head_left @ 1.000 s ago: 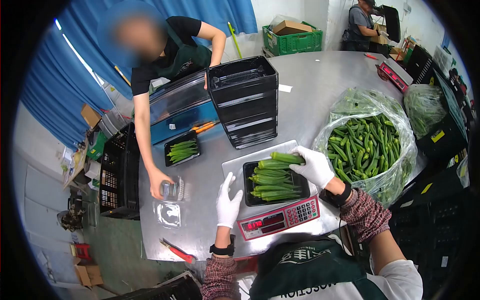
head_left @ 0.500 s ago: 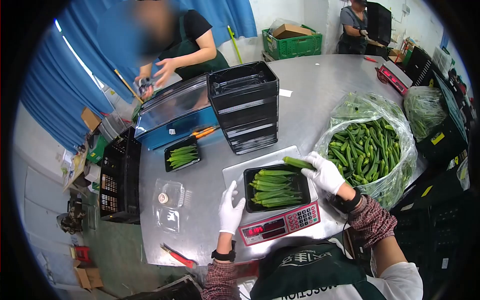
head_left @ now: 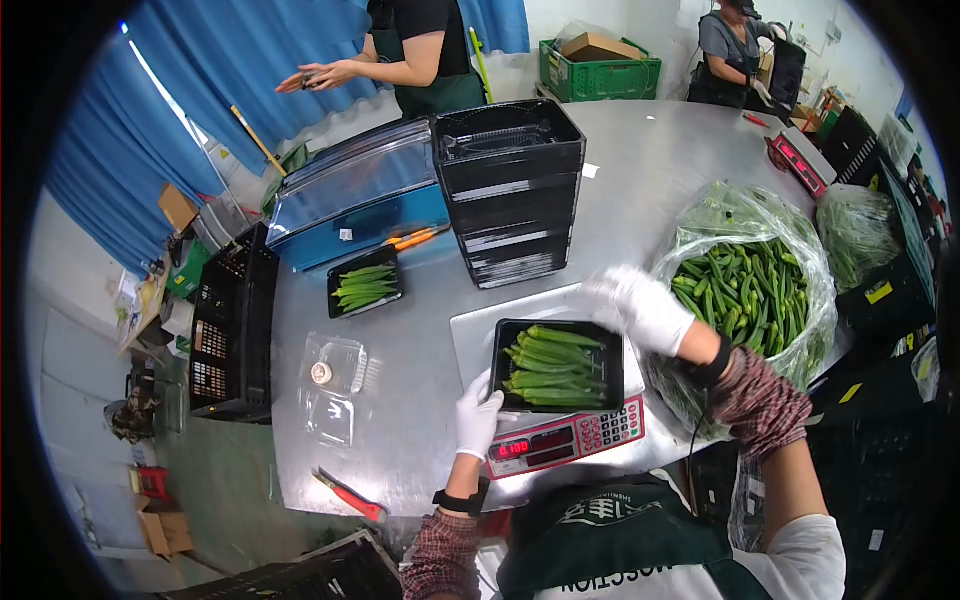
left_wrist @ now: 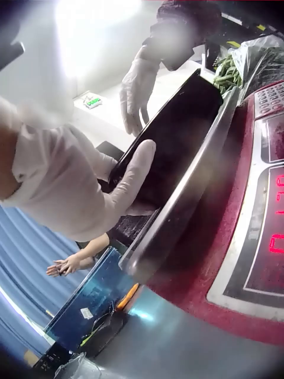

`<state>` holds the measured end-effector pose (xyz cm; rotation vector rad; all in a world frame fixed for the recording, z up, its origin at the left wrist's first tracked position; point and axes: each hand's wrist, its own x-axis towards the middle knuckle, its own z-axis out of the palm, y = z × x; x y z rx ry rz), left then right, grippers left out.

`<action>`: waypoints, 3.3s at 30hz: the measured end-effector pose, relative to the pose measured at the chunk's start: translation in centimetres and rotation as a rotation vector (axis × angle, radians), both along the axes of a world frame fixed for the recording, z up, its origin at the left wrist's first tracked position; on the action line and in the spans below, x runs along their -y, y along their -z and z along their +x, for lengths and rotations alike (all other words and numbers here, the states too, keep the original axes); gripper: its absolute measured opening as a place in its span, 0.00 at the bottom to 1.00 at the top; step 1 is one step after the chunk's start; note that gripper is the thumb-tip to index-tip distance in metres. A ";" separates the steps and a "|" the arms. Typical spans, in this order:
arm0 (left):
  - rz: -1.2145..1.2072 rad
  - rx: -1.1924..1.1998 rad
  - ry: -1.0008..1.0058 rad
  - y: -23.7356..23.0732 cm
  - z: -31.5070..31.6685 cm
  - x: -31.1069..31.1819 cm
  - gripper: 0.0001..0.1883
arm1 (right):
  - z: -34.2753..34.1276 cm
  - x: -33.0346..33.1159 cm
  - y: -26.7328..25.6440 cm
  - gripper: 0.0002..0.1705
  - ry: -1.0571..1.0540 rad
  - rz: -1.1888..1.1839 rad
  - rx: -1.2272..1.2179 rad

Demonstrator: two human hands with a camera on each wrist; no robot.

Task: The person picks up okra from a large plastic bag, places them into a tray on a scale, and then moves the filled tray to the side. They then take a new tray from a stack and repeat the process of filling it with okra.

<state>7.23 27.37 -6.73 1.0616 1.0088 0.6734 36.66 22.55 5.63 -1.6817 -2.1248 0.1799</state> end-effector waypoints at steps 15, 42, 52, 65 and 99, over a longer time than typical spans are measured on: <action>0.145 0.027 -0.285 -2.0 -11.8 -12.0 0.20 | 5.3 -14.8 -7.2 0.14 0.202 0.241 0.342; -0.019 0.097 -0.355 -1.0 -3.2 2.4 0.23 | -10.0 2.1 4.9 0.12 0.237 -0.198 0.446; 0.897 -0.683 -0.004 -4.2 -1.8 2.7 0.32 | -7.1 5.5 8.2 0.04 0.207 0.015 0.054; 1.207 -0.561 0.353 -6.7 3.9 4.9 0.36 | -3.0 11.6 6.2 0.08 0.250 -0.139 -1.528; 1.237 -0.375 0.337 -10.5 4.6 7.8 0.26 | -5.6 13.3 2.9 0.15 0.421 0.283 -1.151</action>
